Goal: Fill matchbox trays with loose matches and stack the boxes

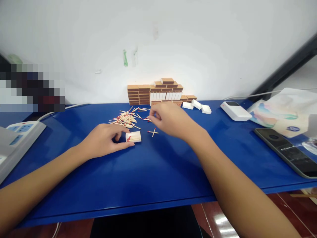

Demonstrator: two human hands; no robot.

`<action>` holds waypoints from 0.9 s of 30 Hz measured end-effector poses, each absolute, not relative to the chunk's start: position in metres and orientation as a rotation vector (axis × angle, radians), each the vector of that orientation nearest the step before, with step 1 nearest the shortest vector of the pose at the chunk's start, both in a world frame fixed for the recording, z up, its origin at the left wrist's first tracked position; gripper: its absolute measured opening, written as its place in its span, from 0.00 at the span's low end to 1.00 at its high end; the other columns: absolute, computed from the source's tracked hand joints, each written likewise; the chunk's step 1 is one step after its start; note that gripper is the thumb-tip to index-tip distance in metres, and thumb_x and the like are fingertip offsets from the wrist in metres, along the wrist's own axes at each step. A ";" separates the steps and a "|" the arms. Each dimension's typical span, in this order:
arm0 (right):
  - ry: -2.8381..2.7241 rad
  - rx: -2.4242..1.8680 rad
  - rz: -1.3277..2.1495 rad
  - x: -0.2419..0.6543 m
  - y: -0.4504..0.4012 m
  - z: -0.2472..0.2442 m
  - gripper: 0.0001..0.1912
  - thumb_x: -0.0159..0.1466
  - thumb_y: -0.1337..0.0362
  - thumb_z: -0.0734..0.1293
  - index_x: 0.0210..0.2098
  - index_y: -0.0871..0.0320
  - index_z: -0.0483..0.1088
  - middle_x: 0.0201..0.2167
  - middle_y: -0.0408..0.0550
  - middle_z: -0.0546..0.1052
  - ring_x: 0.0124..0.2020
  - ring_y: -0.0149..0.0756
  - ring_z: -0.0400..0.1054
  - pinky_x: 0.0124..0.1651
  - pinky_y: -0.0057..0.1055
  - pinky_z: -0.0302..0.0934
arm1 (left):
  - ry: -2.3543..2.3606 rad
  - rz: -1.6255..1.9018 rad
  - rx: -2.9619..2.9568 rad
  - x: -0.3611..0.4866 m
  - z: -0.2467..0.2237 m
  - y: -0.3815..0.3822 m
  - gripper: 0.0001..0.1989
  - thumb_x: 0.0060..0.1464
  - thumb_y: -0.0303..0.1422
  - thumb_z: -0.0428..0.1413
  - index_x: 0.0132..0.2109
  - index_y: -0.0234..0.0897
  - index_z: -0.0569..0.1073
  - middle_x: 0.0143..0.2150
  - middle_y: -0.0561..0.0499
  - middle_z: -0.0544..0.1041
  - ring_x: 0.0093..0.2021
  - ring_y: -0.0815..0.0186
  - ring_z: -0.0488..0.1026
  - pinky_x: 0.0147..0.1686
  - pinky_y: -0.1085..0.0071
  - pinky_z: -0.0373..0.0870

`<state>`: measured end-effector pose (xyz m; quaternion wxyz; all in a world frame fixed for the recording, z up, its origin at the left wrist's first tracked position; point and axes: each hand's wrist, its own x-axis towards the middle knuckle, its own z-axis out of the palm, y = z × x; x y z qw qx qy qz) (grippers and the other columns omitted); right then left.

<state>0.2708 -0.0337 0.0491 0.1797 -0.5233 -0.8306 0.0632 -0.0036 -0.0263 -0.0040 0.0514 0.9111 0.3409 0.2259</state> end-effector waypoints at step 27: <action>-2.558 -1.636 0.452 0.266 -0.041 0.040 0.05 0.66 0.65 0.66 0.33 0.56 0.71 0.30 0.46 0.77 0.29 0.34 0.65 0.33 0.32 0.52 | 1.078 0.608 2.733 -0.004 -0.004 -0.026 0.21 0.59 0.52 0.62 0.46 0.39 0.81 0.24 0.57 0.73 0.23 0.69 0.68 0.28 0.71 0.58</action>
